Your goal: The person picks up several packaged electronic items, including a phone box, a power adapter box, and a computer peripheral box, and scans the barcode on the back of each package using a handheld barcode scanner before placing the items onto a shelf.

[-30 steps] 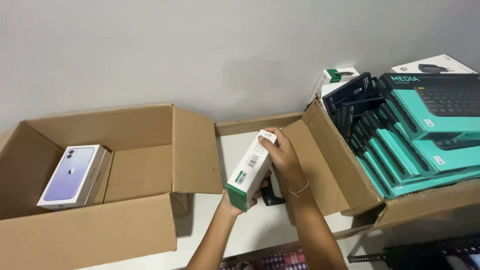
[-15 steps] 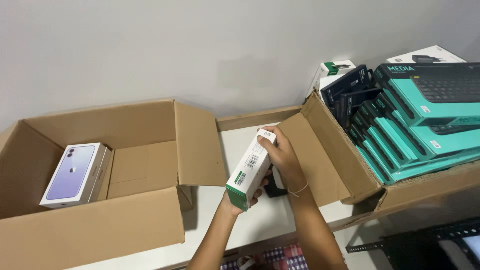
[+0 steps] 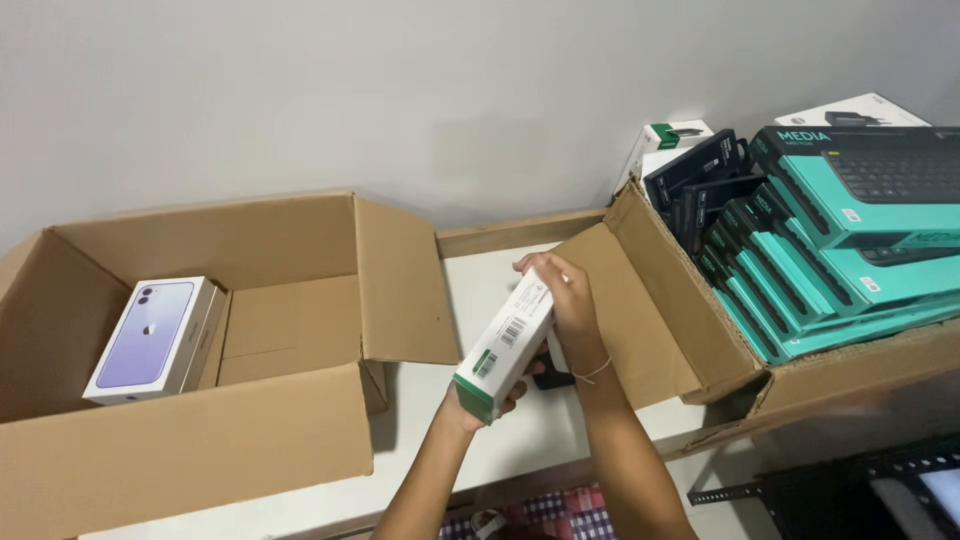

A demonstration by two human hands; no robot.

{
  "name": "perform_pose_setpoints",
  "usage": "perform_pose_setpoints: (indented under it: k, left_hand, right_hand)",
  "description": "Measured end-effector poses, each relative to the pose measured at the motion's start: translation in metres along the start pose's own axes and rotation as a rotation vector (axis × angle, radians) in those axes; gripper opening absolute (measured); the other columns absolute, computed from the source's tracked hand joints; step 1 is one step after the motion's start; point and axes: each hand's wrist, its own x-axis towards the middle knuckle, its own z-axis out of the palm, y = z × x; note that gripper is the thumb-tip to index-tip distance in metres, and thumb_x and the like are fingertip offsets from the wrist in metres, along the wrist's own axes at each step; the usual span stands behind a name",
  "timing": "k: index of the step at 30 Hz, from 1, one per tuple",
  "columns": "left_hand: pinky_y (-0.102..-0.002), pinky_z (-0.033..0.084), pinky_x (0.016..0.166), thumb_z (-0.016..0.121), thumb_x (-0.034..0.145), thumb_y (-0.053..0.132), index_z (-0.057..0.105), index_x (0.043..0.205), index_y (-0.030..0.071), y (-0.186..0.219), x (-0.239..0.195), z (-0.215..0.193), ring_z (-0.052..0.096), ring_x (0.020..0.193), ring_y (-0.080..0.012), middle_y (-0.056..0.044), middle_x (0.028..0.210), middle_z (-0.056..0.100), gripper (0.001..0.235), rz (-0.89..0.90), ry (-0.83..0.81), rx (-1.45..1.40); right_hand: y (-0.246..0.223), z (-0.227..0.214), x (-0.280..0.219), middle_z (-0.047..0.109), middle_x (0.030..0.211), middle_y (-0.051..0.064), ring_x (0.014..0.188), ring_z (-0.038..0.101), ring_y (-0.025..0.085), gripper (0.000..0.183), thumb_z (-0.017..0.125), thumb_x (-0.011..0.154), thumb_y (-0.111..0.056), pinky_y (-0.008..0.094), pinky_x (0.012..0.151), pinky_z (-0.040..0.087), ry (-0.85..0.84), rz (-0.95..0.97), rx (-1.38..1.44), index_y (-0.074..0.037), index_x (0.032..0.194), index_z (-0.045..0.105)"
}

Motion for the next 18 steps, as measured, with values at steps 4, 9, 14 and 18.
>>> perform_pose_setpoints:
  k: [4,9,14,18]
  left_hand:
    - [-0.046,0.057,0.057,0.045,0.086,0.045,0.047,0.121,-0.008,0.001,-0.012,0.043,0.061,0.089,-0.0425,-0.033,0.112,0.054,0.063,0.029,0.164,-0.057]
    - [-0.037,0.052,0.084,0.046,0.08,0.035,0.034,0.134,0.006,-0.04,-0.046,0.082,0.045,0.12,-0.0256,-0.014,0.134,0.044,0.062,0.591,0.691,0.64]
    - [-0.042,0.027,0.102,0.072,0.072,0.025,0.03,0.134,0.013,-0.052,-0.05,0.064,0.029,0.128,-0.0267,-0.012,0.135,0.032,0.075,0.725,0.761,1.542]
    - [-0.029,0.048,0.072,0.069,0.074,0.014,0.046,0.112,0.01,-0.036,-0.041,0.058,0.06,0.092,-0.0188,-0.008,0.103,0.063,0.044,0.778,0.77,1.446]
  right_hand:
    - [0.049,-0.019,0.018,0.062,0.066,0.013,0.063,0.058,0.016,0.025,0.05,0.084,-0.02,0.025,0.061,0.046,0.114,-0.078,0.149,-0.002,0.07,0.059]
    - [0.065,-0.035,0.016,0.054,0.057,0.01,0.058,0.058,0.022,0.022,0.047,0.08,-0.004,0.03,0.063,0.049,0.314,-0.121,0.367,0.0,0.06,0.055]
    - [0.102,-0.047,0.014,0.064,0.068,0.014,0.061,0.059,0.019,0.022,0.048,0.081,-0.009,0.025,0.057,0.044,0.339,-0.076,0.211,0.0,0.064,0.058]
    - [0.111,-0.047,0.008,0.067,0.074,0.009,0.063,0.057,0.013,0.019,0.049,0.08,-0.008,0.021,0.056,0.04,0.305,-0.037,0.087,-0.001,0.069,0.063]
